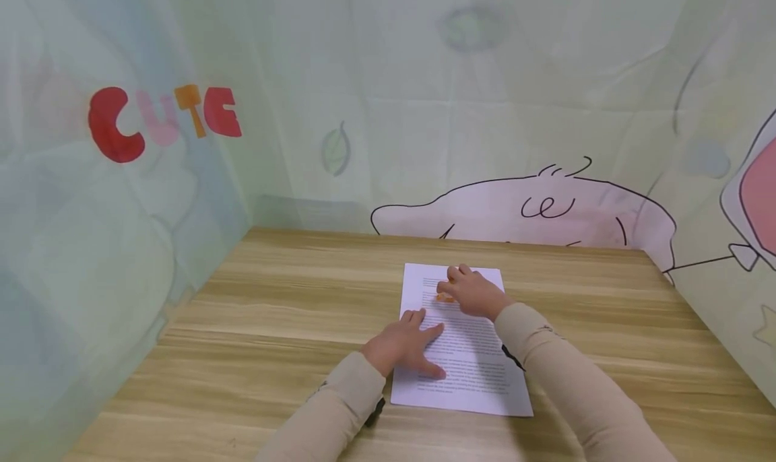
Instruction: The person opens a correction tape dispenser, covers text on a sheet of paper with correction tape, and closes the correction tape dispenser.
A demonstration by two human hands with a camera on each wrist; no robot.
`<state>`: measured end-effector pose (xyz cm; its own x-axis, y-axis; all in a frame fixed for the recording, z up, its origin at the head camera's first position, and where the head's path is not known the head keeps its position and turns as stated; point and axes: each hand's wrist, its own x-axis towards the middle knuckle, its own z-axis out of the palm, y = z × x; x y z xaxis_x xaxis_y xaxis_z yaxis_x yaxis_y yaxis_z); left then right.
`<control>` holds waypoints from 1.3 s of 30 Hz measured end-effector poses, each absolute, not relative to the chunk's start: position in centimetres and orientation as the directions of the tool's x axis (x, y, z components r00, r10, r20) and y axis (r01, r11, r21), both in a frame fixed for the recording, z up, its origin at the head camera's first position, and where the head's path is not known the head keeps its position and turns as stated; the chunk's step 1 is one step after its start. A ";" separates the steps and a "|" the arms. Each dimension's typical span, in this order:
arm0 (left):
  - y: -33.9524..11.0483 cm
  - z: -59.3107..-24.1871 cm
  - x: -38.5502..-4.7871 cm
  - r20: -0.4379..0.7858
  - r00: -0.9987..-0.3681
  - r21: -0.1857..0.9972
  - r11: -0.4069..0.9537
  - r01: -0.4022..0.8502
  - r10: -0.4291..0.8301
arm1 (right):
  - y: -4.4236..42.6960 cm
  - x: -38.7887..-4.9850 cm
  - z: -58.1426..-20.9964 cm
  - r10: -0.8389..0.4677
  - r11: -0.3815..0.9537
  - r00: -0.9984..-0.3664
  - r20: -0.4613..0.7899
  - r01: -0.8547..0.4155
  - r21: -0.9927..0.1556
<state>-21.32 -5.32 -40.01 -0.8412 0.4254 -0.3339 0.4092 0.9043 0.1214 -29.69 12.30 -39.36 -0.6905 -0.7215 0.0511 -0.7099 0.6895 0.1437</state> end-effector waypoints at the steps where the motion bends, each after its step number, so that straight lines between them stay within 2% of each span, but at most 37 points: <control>1: -5.3 -40.0 -21.3 -0.337 -0.841 0.124 0.905 0.407 0.424 | 12.4 -29.7 -39.4 -0.720 0.691 -0.693 0.047 -0.709 0.140; 17: -5.3 -40.4 -21.5 -0.337 -0.846 0.142 0.910 0.389 0.414 | 13.5 -29.5 -39.1 -0.661 0.746 -0.750 -0.017 -0.659 0.093; 24: -5.3 -40.4 -21.4 -0.323 -0.850 0.137 0.909 0.393 0.416 | 14.3 -29.3 -38.9 -0.683 0.725 -0.730 0.009 -0.677 0.125; 29: -5.3 -40.3 -21.3 -0.324 -0.851 0.142 0.911 0.388 0.413 | 14.7 -29.1 -38.8 -0.670 0.740 -0.743 0.003 -0.666 0.092; 39: -5.3 -40.3 -21.3 -0.324 -0.850 0.158 0.910 0.384 0.415 | 15.7 -29.4 -39.3 -0.674 0.735 -0.738 0.007 -0.670 0.106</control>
<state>-21.28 -5.27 -40.27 -0.8502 0.4152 -0.3237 0.3842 0.9097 0.1578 -29.44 15.71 -39.29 -0.7383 -0.6745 0.0067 -0.6702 0.7346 0.1056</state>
